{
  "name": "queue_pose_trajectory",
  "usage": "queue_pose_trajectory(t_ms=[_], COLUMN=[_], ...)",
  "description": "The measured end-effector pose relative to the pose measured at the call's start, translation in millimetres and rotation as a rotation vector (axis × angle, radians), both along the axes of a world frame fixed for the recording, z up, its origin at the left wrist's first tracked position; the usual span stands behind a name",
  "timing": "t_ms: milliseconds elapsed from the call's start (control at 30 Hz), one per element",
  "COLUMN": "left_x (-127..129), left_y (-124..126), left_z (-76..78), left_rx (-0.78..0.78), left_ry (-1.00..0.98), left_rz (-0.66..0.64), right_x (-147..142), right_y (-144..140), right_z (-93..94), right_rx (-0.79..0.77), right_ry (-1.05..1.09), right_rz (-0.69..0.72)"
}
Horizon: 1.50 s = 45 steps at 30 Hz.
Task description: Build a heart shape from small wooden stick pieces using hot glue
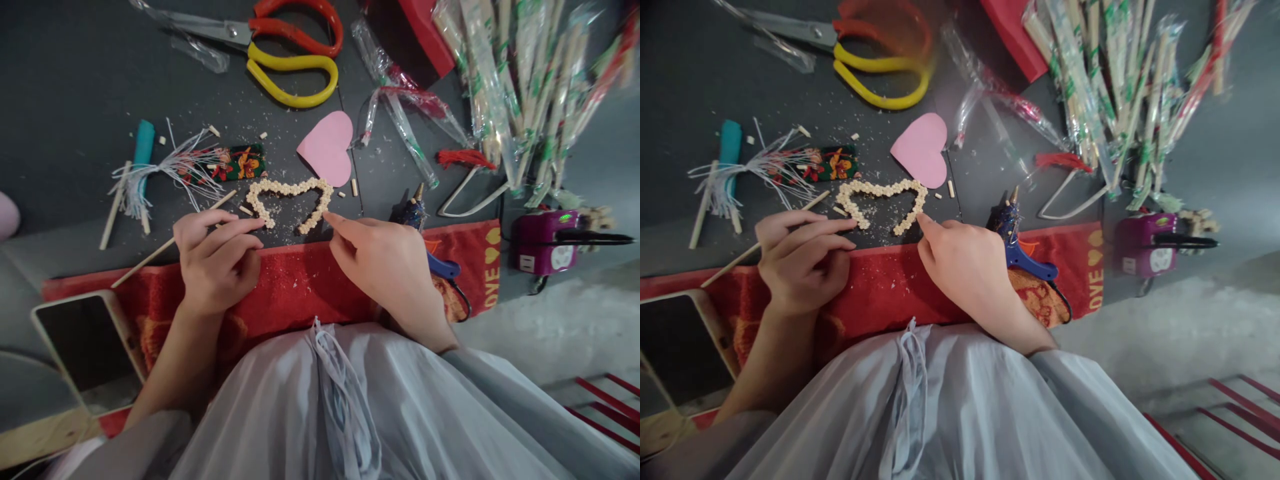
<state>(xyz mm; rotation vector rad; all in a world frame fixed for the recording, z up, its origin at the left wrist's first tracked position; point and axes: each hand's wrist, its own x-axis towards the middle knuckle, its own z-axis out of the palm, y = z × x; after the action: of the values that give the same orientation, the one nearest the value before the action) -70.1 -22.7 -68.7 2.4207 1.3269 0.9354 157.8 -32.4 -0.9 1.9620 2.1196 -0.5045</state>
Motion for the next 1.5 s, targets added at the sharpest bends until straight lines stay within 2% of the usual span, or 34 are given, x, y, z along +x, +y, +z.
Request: queue_pose_trajectory(t_ms=[167,300,500,633,1067,1367,1500], left_x=[0.7,0.7,0.6,0.6,-0.5,-0.4,3.4], left_y=[0.6,-0.1,0.2,-0.3,-1.5,-1.0,0.9], left_z=[0.5,1.8,0.4,1.1,3.3,1.0,1.0], left_rx=[0.019,-0.027,0.024,-0.028,-0.047,-0.077,-0.026], left_ry=[-0.023,0.005,-0.033,-0.044,0.007,-0.069,-0.094], left_rz=[-0.003,-0.007,-0.013,-0.015,-0.012,0.001,0.034], right_x=[0.3,0.0,0.5,-0.1,-0.4,0.3,0.6], right_y=[0.0,0.3,0.1,0.6,0.9,0.4,0.3], right_z=[-1.2,-1.5,-0.9,-0.4,-0.3,-2.7,-0.9], right_rx=[0.008,-0.002,0.003,-0.005,-0.008,0.023,0.015], right_ry=[0.003,0.006,0.011,0.003,0.011,0.021,0.033], right_rz=[0.002,-0.002,-0.002,-0.004,-0.008,-0.001,-0.012])
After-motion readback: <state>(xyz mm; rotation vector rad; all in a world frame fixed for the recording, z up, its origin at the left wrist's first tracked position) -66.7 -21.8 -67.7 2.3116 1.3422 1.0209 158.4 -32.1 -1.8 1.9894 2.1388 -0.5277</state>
